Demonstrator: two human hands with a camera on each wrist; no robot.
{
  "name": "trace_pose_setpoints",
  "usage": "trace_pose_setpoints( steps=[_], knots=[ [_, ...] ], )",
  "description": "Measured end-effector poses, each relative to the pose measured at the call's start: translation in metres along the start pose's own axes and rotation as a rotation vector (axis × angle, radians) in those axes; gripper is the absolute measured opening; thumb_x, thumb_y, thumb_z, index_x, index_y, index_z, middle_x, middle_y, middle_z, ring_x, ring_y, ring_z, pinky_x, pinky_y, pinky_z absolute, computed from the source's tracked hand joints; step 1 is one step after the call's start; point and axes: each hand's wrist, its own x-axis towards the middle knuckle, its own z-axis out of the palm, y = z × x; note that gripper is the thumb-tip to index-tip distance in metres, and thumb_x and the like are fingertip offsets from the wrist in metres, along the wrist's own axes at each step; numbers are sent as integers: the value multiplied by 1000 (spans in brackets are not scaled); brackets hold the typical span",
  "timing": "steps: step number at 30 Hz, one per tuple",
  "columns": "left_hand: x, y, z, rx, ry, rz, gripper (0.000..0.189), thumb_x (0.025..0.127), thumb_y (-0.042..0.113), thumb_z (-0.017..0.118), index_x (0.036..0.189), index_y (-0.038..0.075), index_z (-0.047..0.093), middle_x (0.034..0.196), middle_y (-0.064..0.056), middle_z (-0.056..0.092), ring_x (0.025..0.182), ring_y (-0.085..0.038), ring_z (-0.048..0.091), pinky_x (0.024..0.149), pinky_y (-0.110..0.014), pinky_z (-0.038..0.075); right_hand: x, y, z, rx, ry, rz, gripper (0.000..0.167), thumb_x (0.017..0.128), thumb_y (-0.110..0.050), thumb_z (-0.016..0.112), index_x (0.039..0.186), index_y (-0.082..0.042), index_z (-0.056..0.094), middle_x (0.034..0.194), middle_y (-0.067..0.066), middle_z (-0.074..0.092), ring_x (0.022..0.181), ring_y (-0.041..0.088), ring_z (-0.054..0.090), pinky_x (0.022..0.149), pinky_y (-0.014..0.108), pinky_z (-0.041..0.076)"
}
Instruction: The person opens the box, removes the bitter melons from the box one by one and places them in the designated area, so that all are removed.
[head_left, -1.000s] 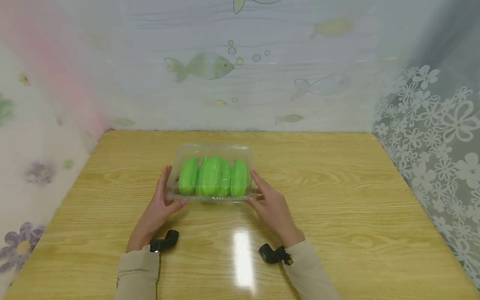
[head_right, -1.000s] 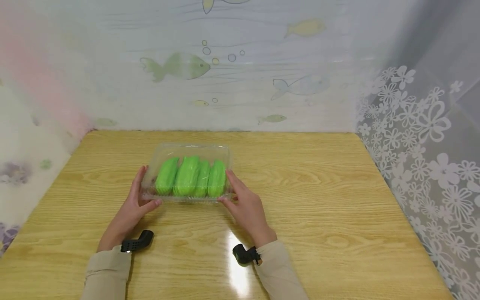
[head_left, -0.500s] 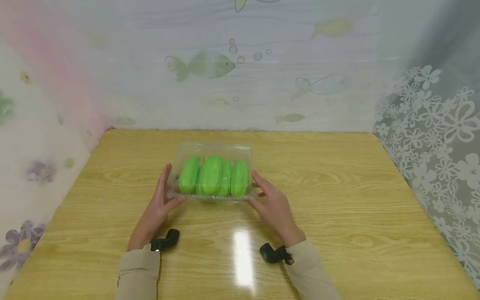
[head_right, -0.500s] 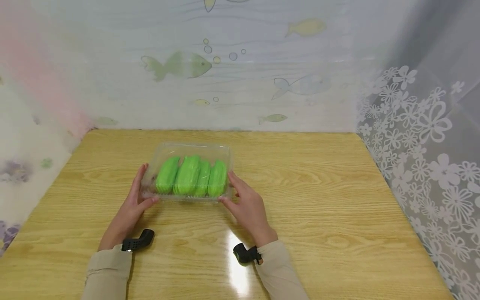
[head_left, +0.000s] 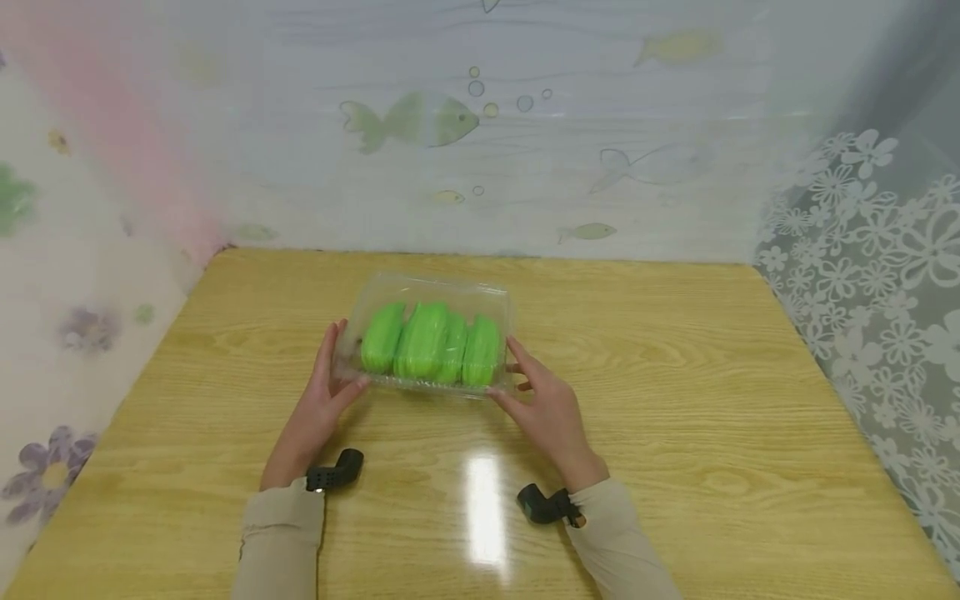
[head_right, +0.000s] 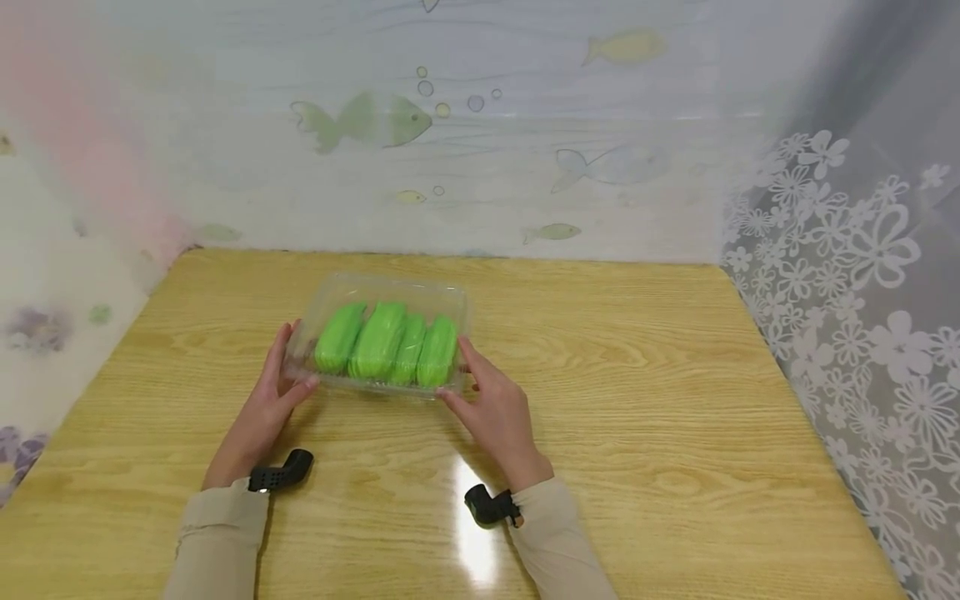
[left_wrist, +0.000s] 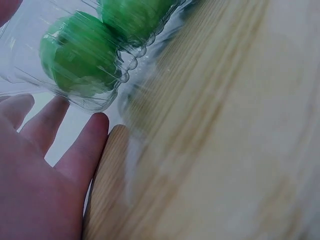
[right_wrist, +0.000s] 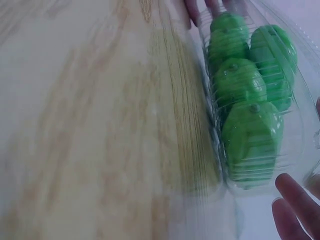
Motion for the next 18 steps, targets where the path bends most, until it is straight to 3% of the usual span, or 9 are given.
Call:
trace_pose_setpoints(
  steps=[2,5,7,9,11,14,18],
  knots=[
    [4,-3,-3,-13,-5,0,80,91,13,51,143,20,-9,149,7,-1,133,-21,8,104,-38,18,2,0,2,-7,13,7,72,77,-37,67,138,-20,34,101,4,65,70,18,64,60,27,50],
    [12,-12,-8,-19,-1,-24,81,90,16,53,143,24,-8,149,6,0,133,-22,9,105,-38,18,5,-1,4,-7,30,16,72,77,-37,67,139,-21,34,100,4,66,69,18,64,59,25,50],
    [17,-19,-12,-7,6,-57,81,89,21,55,143,30,-5,149,5,-1,133,-24,10,105,-39,18,7,-1,6,-13,39,22,72,77,-38,67,138,-21,34,99,4,66,69,17,64,58,24,49],
    [21,-26,-15,-2,8,-90,82,88,25,57,143,33,-3,149,1,1,131,-28,15,102,-52,15,9,-2,7,-26,42,27,71,77,-38,67,138,-22,35,97,3,66,69,15,63,58,24,49],
    [24,-29,-17,-15,9,-111,81,87,27,58,142,35,0,148,-3,4,130,-30,19,101,-53,17,11,-2,8,-33,41,31,70,77,-38,67,138,-21,36,96,4,67,68,15,63,59,24,49],
    [28,-32,-19,-60,14,-114,78,87,26,58,143,32,5,146,-9,15,127,-28,26,101,-49,21,14,-3,10,-39,34,37,70,77,-37,68,138,-22,36,95,4,67,68,15,63,58,24,49],
    [31,-31,-24,-80,43,-127,72,87,27,58,142,34,13,143,-8,25,126,-21,30,101,-35,27,18,-5,13,-32,33,45,70,76,-37,69,137,-24,37,94,3,67,67,16,63,57,24,49]
  ],
)
